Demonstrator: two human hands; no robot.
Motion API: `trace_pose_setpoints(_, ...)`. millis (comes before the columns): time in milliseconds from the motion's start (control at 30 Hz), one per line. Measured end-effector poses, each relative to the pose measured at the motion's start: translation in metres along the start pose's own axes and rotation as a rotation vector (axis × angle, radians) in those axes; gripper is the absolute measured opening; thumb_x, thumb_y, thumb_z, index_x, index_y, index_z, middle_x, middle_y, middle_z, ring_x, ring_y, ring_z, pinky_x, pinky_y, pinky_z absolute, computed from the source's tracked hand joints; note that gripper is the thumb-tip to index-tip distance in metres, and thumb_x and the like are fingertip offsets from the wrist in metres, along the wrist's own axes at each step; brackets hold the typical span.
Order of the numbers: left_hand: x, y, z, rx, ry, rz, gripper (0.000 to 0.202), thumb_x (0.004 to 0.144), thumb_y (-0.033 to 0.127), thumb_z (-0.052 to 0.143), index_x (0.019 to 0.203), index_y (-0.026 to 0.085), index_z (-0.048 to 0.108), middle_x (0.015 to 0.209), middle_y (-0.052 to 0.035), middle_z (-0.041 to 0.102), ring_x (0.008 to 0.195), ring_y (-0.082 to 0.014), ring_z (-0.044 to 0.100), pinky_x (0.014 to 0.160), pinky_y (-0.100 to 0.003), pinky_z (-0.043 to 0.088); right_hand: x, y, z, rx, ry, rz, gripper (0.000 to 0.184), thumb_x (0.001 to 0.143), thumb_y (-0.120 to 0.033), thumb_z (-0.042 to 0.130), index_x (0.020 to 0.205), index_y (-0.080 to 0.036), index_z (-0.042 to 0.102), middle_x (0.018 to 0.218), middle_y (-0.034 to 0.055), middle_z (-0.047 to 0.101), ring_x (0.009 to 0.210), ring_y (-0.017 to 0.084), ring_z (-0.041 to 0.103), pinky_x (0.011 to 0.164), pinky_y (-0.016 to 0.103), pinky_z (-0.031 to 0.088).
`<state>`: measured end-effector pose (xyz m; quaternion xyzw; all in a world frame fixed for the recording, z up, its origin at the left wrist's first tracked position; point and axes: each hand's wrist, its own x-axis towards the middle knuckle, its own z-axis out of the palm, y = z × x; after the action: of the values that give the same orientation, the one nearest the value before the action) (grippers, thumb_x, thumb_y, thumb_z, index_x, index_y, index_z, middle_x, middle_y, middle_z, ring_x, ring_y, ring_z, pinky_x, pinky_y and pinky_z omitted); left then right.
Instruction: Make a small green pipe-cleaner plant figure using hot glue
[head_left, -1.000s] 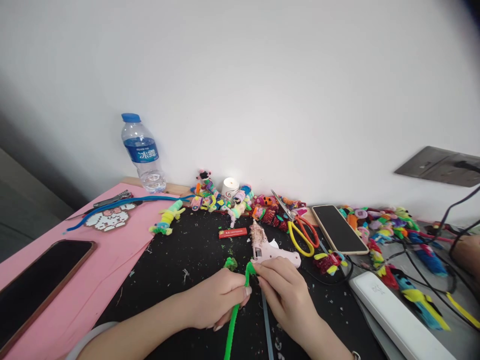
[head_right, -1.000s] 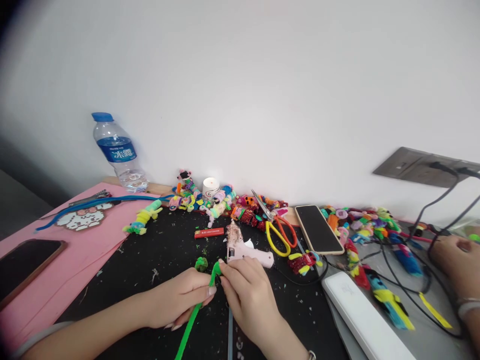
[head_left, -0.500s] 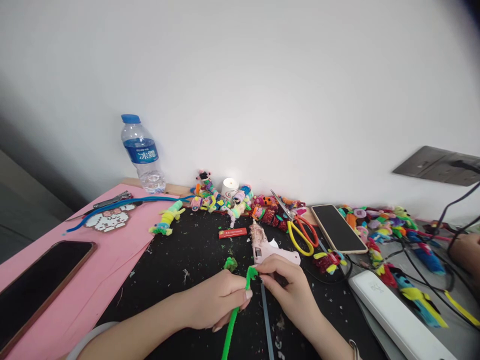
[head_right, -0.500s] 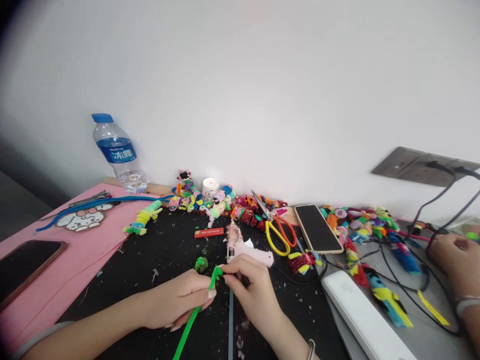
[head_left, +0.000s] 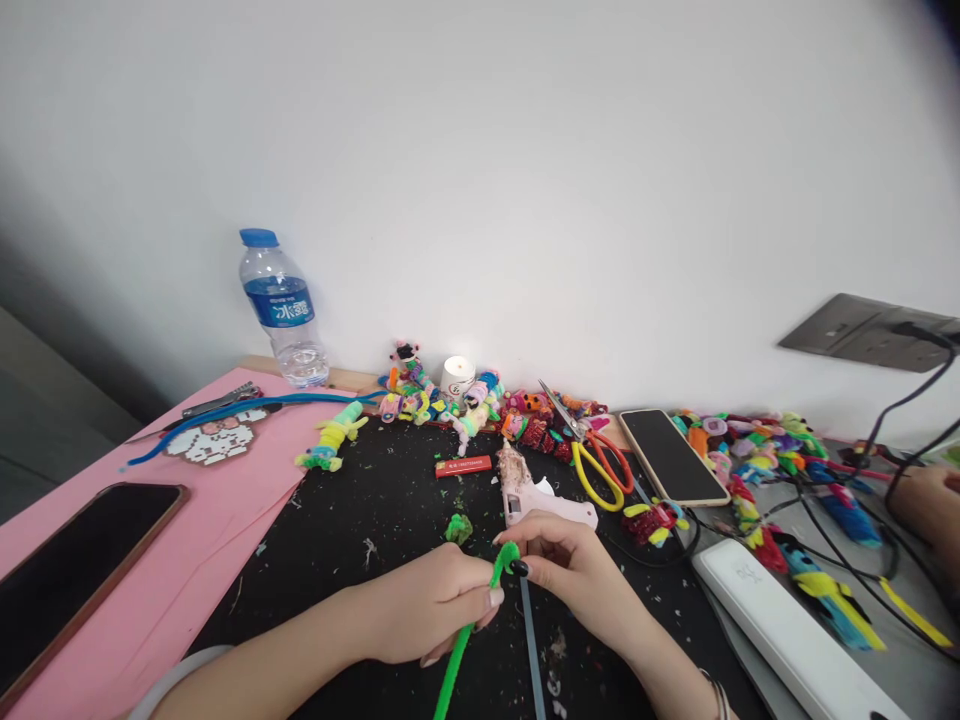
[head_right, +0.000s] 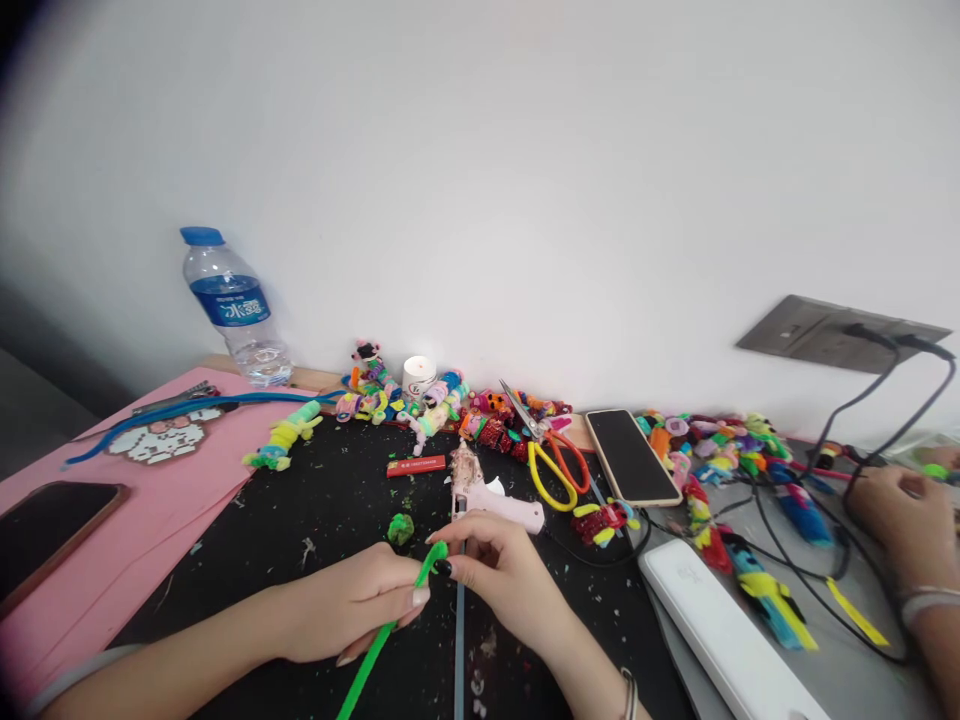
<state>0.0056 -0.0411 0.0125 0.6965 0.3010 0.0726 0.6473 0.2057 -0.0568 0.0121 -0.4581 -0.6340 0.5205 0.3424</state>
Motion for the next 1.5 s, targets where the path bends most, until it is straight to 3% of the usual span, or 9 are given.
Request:
trace_pose_setpoints(233, 0.001, -0.001, -0.001, 0.006, 0.008, -0.003, 0.030, 0.088, 0.036, 0.035, 0.064, 0.019, 0.043, 0.032, 0.0078, 0.034, 0.028, -0.0084, 0.034, 0.034, -0.016, 0.029, -0.001, 0.001, 0.001, 0.001, -0.007, 0.017, 0.011, 0.077, -0.024, 0.064, 0.086, -0.020, 0.068, 0.077, 0.0017, 0.060, 0.068, 0.015, 0.052, 0.063, 0.026, 0.040)
trace_pose_setpoints(567, 0.000, 0.000, 0.001, 0.016, 0.019, -0.002, 0.031, 0.088, 0.037, 0.035, 0.065, 0.019, 0.045, 0.033, 0.0080, 0.035, 0.029, -0.0081, 0.034, 0.036, -0.017, 0.030, -0.003, -0.006, 0.007, -0.114, 0.060, 0.015, 0.007, 0.075, -0.013, 0.061, 0.077, -0.017, 0.065, 0.069, -0.0019, 0.054, 0.060, 0.010, 0.045, 0.056, 0.022, 0.036)
trace_pose_setpoints(967, 0.001, -0.002, 0.002, 0.026, 0.029, 0.003, 0.033, 0.088, 0.041, 0.036, 0.068, 0.018, 0.048, 0.034, 0.0089, 0.036, 0.029, -0.0072, 0.035, 0.037, -0.017, 0.032, -0.003, -0.003, 0.009, -0.197, 0.135, -0.033, 0.006, 0.074, -0.013, 0.059, 0.076, -0.017, 0.062, 0.065, -0.0024, 0.050, 0.056, 0.010, 0.042, 0.052, 0.022, 0.034)
trace_pose_setpoints(1100, 0.002, -0.002, 0.002, -0.002, 0.042, 0.004, 0.033, 0.088, 0.041, 0.036, 0.067, 0.018, 0.049, 0.032, 0.0090, 0.036, 0.028, -0.0073, 0.034, 0.037, -0.018, 0.032, -0.004, -0.003, 0.007, -0.208, 0.152, -0.057, 0.011, 0.074, -0.015, 0.061, 0.084, -0.020, 0.063, 0.072, -0.0007, 0.052, 0.058, 0.011, 0.041, 0.052, 0.023, 0.033)
trace_pose_setpoints(1300, 0.005, -0.004, 0.002, -0.122, 0.073, -0.031, 0.034, 0.087, 0.043, 0.037, 0.067, 0.018, 0.046, 0.028, 0.0098, 0.033, 0.025, -0.0071, 0.030, 0.030, -0.017, 0.023, -0.002, -0.002, -0.004, -0.016, 0.198, -0.081, 0.052, 0.071, -0.023, 0.068, 0.119, -0.028, 0.048, 0.086, -0.0003, 0.048, 0.062, 0.011, 0.036, 0.051, 0.021, 0.031)
trace_pose_setpoints(1400, 0.006, -0.008, 0.001, -0.206, 0.095, -0.047, 0.032, 0.087, 0.044, 0.037, 0.067, 0.019, 0.044, 0.028, 0.0102, 0.033, 0.024, -0.0071, 0.028, 0.028, -0.017, 0.021, -0.001, 0.000, -0.010, 0.129, 0.199, -0.149, 0.052, 0.072, -0.030, 0.069, 0.119, -0.028, 0.048, 0.093, 0.0012, 0.048, 0.066, 0.012, 0.039, 0.055, 0.022, 0.034)
trace_pose_setpoints(1500, 0.007, -0.011, 0.000, -0.246, 0.099, -0.052, 0.032, 0.087, 0.043, 0.038, 0.067, 0.019, 0.043, 0.028, 0.0104, 0.034, 0.024, -0.0066, 0.028, 0.028, -0.016, 0.023, -0.001, 0.000, -0.013, 0.199, 0.230, -0.172, 0.040, 0.074, -0.033, 0.067, 0.111, -0.025, 0.055, 0.093, 0.0019, 0.051, 0.070, 0.012, 0.042, 0.062, 0.023, 0.037)
